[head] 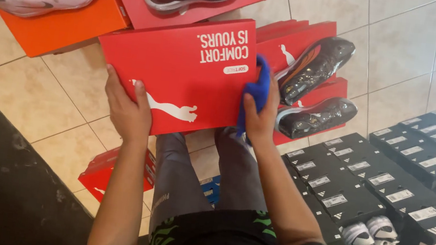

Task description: Clean shoe boxes using a blue cloth and organize them into stacks.

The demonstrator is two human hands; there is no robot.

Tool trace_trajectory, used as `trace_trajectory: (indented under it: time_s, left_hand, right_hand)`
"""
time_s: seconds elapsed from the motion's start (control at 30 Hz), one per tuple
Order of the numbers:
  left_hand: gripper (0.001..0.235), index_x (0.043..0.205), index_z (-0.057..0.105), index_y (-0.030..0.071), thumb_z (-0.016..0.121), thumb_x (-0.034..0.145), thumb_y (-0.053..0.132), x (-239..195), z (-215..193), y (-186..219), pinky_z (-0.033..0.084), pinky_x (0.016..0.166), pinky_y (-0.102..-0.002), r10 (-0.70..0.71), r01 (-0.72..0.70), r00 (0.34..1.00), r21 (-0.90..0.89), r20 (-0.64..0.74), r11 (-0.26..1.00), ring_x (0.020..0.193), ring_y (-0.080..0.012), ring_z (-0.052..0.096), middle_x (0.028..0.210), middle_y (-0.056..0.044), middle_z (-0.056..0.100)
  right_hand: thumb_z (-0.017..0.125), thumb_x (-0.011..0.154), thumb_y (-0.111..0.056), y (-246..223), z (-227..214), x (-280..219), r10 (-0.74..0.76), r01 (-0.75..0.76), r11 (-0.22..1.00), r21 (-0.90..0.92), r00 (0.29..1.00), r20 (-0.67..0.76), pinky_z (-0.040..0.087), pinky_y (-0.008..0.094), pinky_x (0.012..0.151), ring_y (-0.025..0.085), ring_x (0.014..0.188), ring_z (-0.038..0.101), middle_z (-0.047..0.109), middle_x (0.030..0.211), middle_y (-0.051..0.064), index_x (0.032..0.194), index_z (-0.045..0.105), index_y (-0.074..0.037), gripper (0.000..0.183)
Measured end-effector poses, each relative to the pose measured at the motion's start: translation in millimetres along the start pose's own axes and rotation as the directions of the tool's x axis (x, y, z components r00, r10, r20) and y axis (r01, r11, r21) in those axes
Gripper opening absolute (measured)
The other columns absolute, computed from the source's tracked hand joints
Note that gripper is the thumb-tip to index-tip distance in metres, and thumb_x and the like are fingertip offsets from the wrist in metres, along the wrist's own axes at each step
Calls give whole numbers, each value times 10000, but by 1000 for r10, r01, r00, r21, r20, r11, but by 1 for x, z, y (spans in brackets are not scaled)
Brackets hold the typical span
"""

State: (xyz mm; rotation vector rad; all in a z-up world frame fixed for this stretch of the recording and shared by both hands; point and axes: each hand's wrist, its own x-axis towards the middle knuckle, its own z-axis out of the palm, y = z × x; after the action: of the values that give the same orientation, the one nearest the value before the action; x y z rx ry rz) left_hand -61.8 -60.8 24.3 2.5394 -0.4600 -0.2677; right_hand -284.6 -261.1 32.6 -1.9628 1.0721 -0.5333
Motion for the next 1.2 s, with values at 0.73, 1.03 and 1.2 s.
trace_trajectory:
  time_s: [0.73,1.03,1.2]
  left_hand:
    - [585,1572,352,76,484,1112,411,6,-8,-4,523,1035,-501,-19,21,996,-23,93,1000,1406,-371,525,1575,-166,467]
    - [585,1582,349,72,471,1133,427,8,-12,3,598,942,-462,40,-39,999,52,-12,998,1336,-386,595,1510,-203,530]
    - [573,1553,379,43,530,1114,379,10,-13,3,581,960,-469,35,-36,999,30,23,999,1328,-387,588,1499,-210,532]
  right_hand:
    - [333,826,-656,-219,204,204,453,269,815,-513,256,854,438,449,855,369,1038,624,657,1243,194,1153,694,-126,720]
    - [562,873,-571,-224,117,238,915,-182,381,-906,212,343,509,409,776,278,894,674,710,1111,91,1202,630,-160,531]
    - [345,880,-713,-216,206,216,685,212,671,-711,190,703,437,452,1021,292,1229,598,575,1446,117,1347,630,-83,835]
